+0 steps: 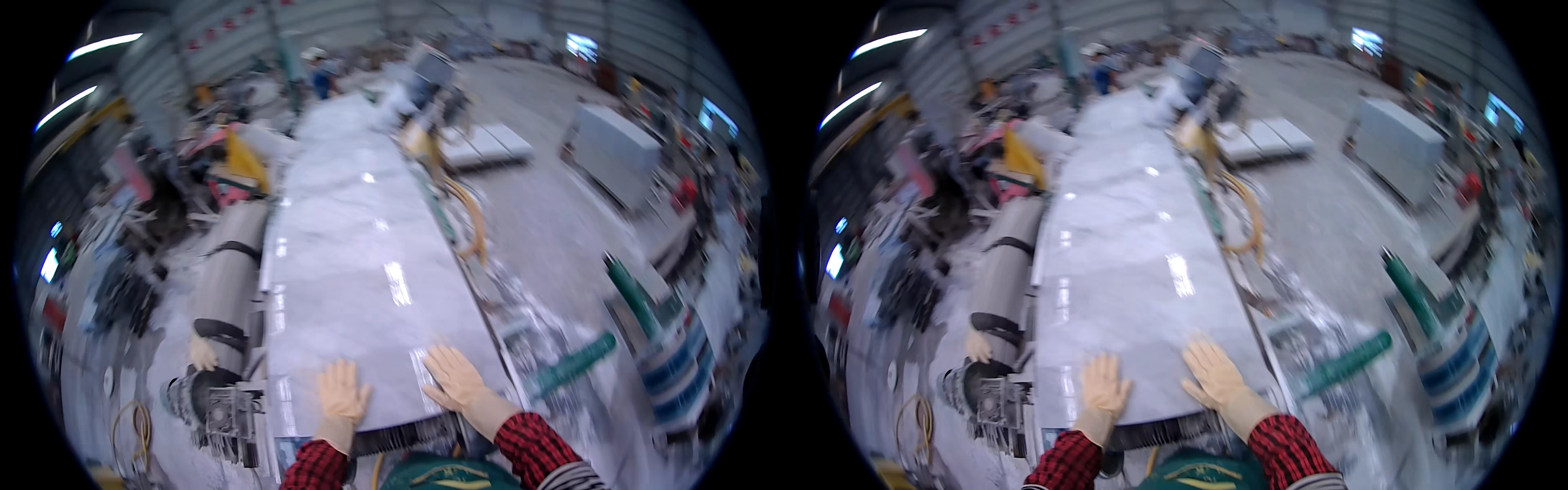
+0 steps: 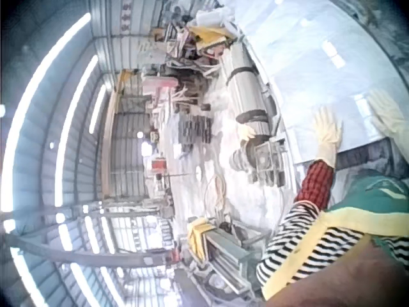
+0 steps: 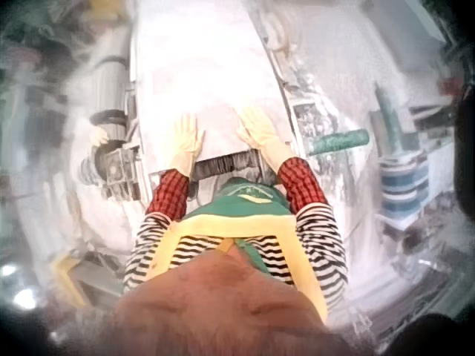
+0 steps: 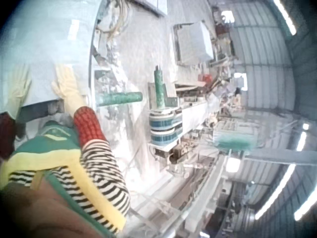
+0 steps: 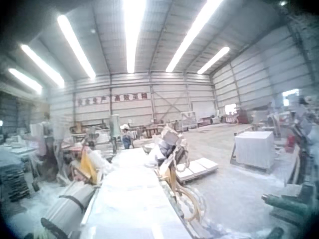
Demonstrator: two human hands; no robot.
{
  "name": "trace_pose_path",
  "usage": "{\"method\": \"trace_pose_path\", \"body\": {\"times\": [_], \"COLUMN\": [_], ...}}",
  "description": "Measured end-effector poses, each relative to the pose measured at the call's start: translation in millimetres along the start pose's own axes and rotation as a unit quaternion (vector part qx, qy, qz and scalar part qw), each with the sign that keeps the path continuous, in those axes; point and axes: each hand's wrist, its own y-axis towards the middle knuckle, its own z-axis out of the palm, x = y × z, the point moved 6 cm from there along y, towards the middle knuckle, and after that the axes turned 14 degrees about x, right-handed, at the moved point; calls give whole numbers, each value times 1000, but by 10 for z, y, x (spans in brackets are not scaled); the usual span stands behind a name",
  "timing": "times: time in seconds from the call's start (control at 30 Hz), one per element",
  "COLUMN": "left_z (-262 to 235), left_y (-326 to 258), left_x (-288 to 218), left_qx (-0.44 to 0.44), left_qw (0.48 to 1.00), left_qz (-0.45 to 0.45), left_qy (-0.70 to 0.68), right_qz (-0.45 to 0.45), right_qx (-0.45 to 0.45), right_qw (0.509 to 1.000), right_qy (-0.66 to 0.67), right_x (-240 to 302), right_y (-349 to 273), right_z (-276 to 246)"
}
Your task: The person repeatedly picks up large rectangular tiles from a conveyor belt and places them onto a stack. The task involves continuous pick-and-place motions in a factory setting.
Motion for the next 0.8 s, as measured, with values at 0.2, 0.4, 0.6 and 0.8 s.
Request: {"method": "trace_pose_path", "body": {"times": [0.2,0.4,0.6,0.8], "left_z": [-473,-460,-363,-264], "left_y": [-134,-208,-177,-185], "left_x": [-217,-233,-221,-180], "left_qx": [-89,-117,-79,-79], "left_qw": [994,992,995,995], "left_qz": [55,52,47,49], "left_qy": [-12,0,-44,-28], "right_qz": [-51,-70,-55,-64], "right_qx": [37,-8,19,-8], "right_qw": [998,998,998,998], "right_qy": [11,-2,14,7], "right_x": [135,171,148,149], "right_y": [135,107,109,90], "right_z": [-227,-211,-243,-199]}}
